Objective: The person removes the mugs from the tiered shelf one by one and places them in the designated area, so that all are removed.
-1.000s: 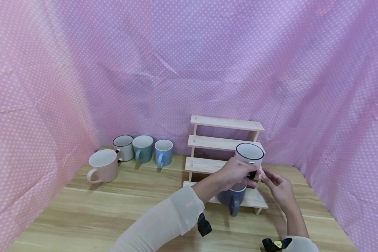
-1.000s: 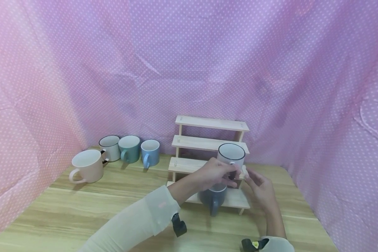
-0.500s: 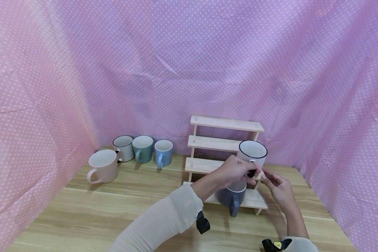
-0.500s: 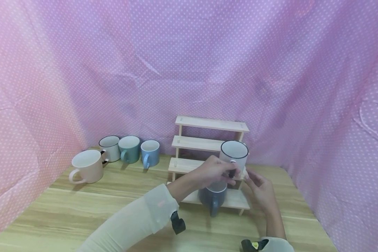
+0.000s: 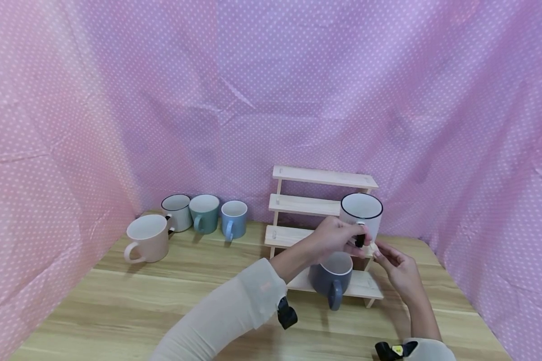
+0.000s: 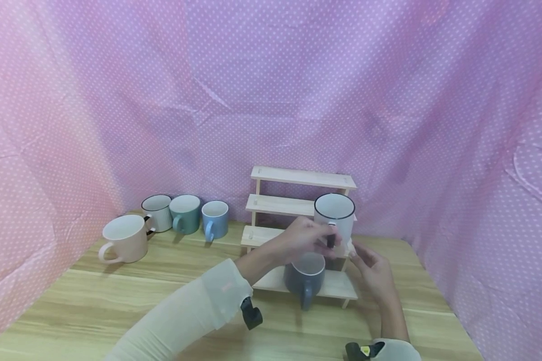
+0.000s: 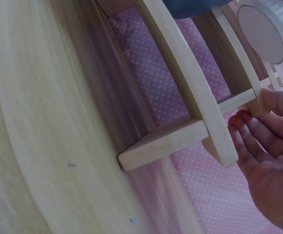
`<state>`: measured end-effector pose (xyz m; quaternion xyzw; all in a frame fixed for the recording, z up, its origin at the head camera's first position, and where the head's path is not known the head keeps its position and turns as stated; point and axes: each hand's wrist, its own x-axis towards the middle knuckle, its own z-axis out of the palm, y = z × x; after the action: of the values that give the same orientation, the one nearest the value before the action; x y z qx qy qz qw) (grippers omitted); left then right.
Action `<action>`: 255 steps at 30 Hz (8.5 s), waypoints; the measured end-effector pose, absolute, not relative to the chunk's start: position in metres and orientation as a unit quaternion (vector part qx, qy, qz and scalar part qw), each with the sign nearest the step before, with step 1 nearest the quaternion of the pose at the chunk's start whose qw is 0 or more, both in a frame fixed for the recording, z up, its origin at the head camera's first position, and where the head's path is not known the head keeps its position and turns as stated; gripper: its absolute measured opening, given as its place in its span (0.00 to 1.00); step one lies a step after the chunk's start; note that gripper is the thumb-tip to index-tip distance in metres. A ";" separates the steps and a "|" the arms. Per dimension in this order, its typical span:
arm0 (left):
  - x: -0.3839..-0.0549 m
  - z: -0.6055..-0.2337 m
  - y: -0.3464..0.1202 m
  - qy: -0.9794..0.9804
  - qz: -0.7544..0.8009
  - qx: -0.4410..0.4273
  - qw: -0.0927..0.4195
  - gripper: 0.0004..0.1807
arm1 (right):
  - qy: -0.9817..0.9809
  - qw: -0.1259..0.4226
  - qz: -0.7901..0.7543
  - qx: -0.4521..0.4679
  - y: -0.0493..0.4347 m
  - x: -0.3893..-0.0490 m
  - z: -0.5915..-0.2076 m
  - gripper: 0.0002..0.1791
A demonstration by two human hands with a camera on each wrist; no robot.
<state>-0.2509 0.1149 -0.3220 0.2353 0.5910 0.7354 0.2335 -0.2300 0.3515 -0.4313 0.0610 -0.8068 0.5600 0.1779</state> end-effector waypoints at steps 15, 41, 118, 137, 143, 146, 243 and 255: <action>-0.259 -0.302 0.090 0.611 0.711 0.277 0.209 0.18 | -0.799 0.187 0.569 0.062 0.351 -0.230 -0.431 0.25; -0.281 -0.300 -0.014 0.654 0.687 0.289 0.130 0.17 | -0.793 0.177 0.580 0.060 0.349 -0.228 -0.431 0.26; -0.251 -0.428 -0.245 0.721 0.685 0.085 0.070 0.14 | -0.809 0.178 0.559 0.036 0.345 -0.227 -0.425 0.24; -0.257 -0.457 -0.280 0.686 0.716 0.117 0.058 0.13 | -0.811 0.177 0.556 0.036 0.346 -0.228 -0.427 0.24; -0.247 -0.444 -0.272 0.704 0.701 0.090 0.072 0.13 | -0.810 0.182 0.556 0.036 0.345 -0.228 -0.427 0.24; -0.246 -0.446 -0.275 0.703 0.699 0.098 0.085 0.13 | -0.809 0.185 0.557 0.039 0.345 -0.229 -0.427 0.24; -0.222 -0.403 -0.049 0.754 0.548 0.267 0.242 0.11 | -0.803 0.180 0.567 0.039 0.345 -0.227 -0.425 0.24; -0.211 -0.406 -0.010 0.721 0.551 0.319 0.272 0.13 | -0.802 0.185 0.567 0.038 0.348 -0.228 -0.427 0.24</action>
<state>-0.2107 -0.0101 -0.4056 0.3191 0.7212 0.5514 0.2718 -0.2283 0.3476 -0.4275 0.0379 -0.8017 0.5672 0.1846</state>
